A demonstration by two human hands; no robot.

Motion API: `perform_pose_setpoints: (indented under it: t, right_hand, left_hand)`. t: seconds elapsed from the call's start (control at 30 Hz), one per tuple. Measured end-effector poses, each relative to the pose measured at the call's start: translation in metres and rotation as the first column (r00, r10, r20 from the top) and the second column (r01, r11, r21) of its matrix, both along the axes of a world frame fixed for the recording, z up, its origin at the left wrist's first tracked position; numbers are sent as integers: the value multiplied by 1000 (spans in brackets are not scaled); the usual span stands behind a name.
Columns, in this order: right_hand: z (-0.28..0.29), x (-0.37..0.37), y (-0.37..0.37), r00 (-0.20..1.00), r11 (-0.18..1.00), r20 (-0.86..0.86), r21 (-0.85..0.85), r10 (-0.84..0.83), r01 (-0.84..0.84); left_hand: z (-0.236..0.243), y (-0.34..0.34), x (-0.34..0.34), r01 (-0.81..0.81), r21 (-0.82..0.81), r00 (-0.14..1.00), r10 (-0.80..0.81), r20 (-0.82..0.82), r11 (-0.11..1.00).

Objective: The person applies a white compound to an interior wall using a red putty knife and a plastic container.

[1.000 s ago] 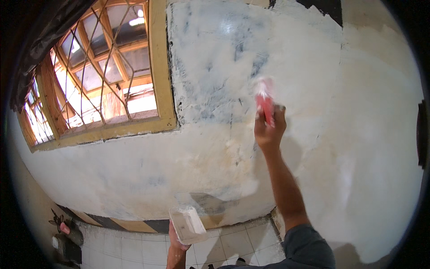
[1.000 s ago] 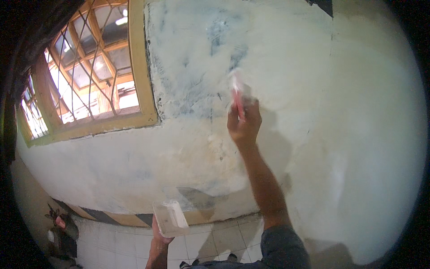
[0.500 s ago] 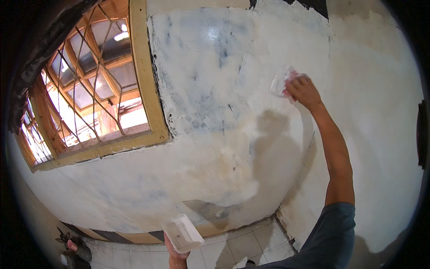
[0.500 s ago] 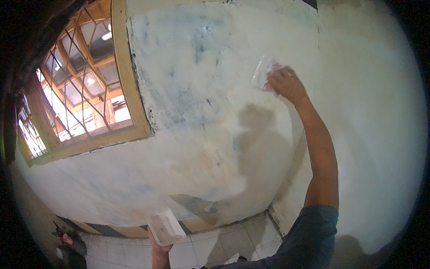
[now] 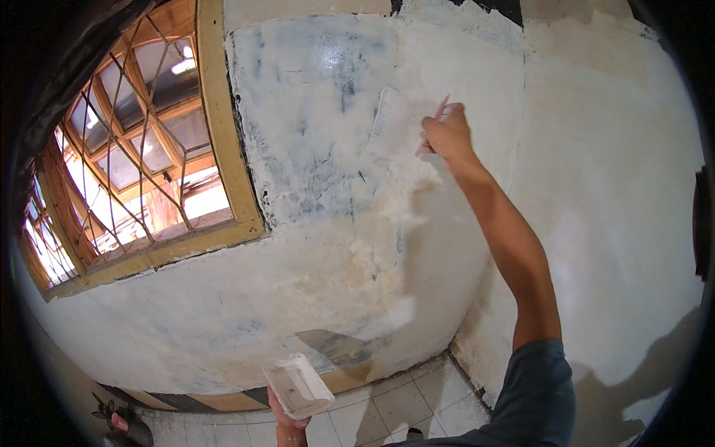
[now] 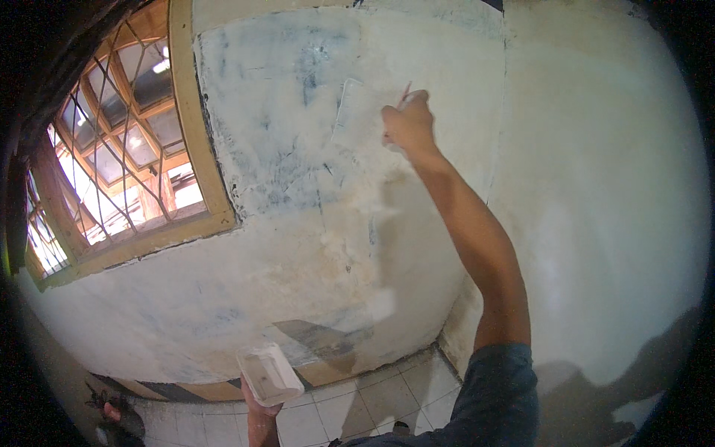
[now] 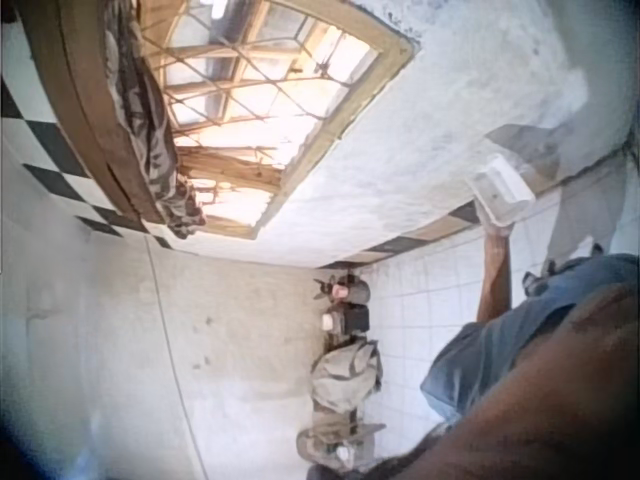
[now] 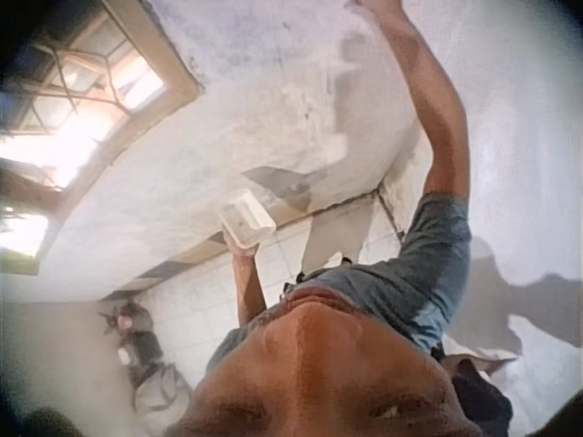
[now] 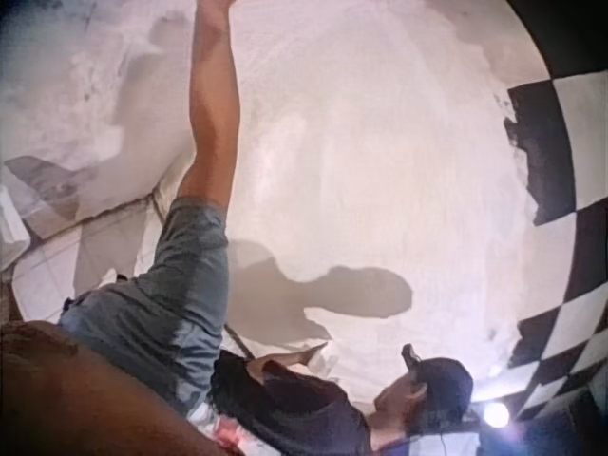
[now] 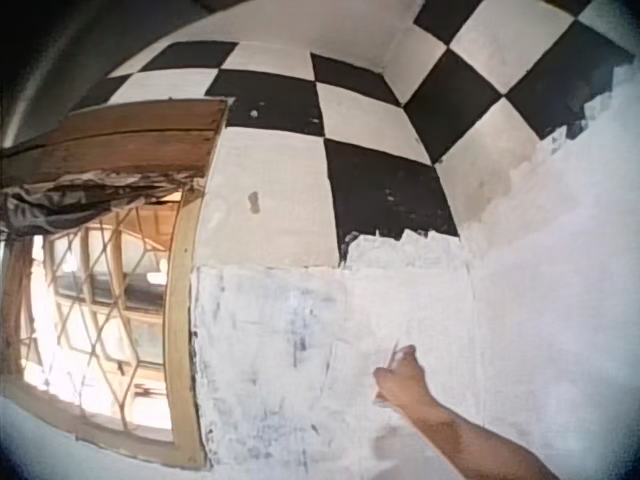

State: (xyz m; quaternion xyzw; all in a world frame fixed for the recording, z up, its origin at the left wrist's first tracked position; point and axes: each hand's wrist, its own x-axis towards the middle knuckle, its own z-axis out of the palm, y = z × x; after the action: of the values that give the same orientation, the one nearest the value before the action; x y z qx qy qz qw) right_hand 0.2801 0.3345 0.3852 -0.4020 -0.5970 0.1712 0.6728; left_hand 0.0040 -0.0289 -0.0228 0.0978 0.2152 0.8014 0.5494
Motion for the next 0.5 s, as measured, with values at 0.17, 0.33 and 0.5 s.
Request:
perform_pose_setpoints:
  t: [0.17,0.33,0.5]
  right_hand:
    - [22,-66,-11,883,923,-275,66,381,-378]
    - [91,-99,-28,785,896,-431,203,444,-395]
    - [145,-65,-24,868,884,-229,281,441,-374]
  left_hand:
    - [3,-7,-5,-8,9,1000,7,24,1000]
    - [3,-10,-10,-43,36,998,41,40,998]
    - [0,-13,-14,-38,43,999,37,30,998]
